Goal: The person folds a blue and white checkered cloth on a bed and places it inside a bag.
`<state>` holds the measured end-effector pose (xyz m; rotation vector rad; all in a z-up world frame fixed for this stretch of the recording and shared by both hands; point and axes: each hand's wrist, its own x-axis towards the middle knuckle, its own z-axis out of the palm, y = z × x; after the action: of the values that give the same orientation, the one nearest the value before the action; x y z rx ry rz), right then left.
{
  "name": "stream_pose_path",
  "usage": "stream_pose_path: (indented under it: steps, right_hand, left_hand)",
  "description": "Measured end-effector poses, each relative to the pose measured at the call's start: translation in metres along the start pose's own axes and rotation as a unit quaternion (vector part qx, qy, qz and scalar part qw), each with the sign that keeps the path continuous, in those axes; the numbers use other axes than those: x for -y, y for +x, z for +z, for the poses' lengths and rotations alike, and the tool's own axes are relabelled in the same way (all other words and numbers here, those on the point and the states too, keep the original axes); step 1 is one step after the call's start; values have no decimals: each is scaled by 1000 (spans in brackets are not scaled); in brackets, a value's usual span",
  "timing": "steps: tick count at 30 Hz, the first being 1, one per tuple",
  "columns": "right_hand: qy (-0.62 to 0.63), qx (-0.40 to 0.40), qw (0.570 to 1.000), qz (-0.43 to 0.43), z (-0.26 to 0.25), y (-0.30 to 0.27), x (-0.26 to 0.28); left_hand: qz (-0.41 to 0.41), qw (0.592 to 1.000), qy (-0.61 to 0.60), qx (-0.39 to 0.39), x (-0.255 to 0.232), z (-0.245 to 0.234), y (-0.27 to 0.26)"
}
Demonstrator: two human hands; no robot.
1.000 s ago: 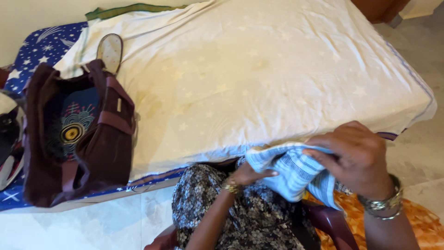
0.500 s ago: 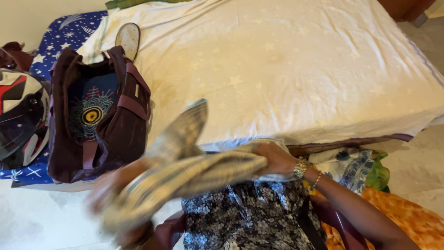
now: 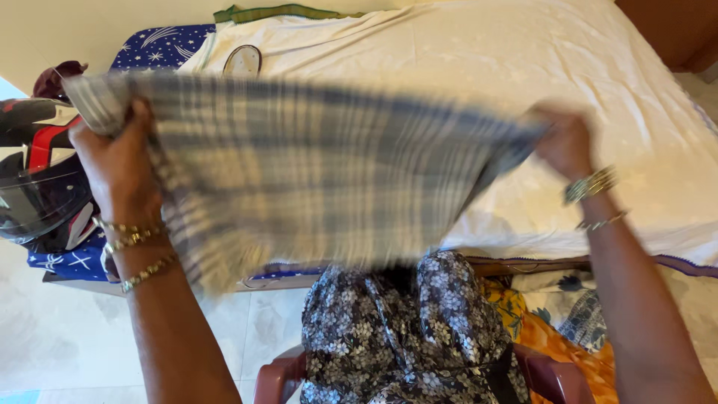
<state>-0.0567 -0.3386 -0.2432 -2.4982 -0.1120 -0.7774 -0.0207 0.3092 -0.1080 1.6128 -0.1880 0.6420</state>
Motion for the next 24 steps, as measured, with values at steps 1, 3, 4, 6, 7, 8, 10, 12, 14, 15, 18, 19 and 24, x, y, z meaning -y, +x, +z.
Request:
stream_pose_path:
  steps: [1, 3, 4, 6, 7, 8, 10, 12, 14, 15, 18, 19, 24]
  right_hand:
    - [-109, -109, 977, -147, -28, 19, 0]
    - [-152, -190, 939, -242, -80, 43, 0]
    - [-1, -147, 974, -175, -90, 42, -3]
    - [151, -95, 978, -103, -102, 37, -21]
    - [47, -104, 990, -88, -102, 29, -35]
    - [-37, -96, 992, -78, -98, 15, -51]
    - [-161, -53, 984, -58, -81, -17, -81]
    - [-213, 27, 976, -27, -49, -48, -103]
    - [-371, 248, 882, 153, -13, -73, -115]
    - [-398, 332, 834, 188, 9, -82, -117]
    - [-318, 266, 898, 149, 73, -108, -110]
    - [-265, 206, 937, 98, 97, -105, -102]
    - [-175, 325, 928, -44, 210, -79, -28]
  left_hand:
    - [10, 1000, -11, -11, 0, 3, 10]
    - [19, 999, -19, -21, -1, 11, 13]
    - [26, 997, -68, 31, 0, 15, 11]
    - [8, 987, -90, 130, 10, 24, -1]
    - [-15, 982, -64, 179, 19, 28, -11]
    - [81, 967, 58, 236, 32, 32, -22]
    - [177, 912, 195, 315, 68, 38, -44]
    - [76, 860, 335, 377, 118, 52, -72]
    - [-36, 754, 500, 424, 167, 69, -101]
    - [-44, 709, 546, 444, 190, 78, -112]
    - [22, 805, 444, 394, 237, 120, -137]
    - [78, 844, 389, 361, 247, 139, -144]
    - [46, 845, 435, 308, 270, 223, -170]
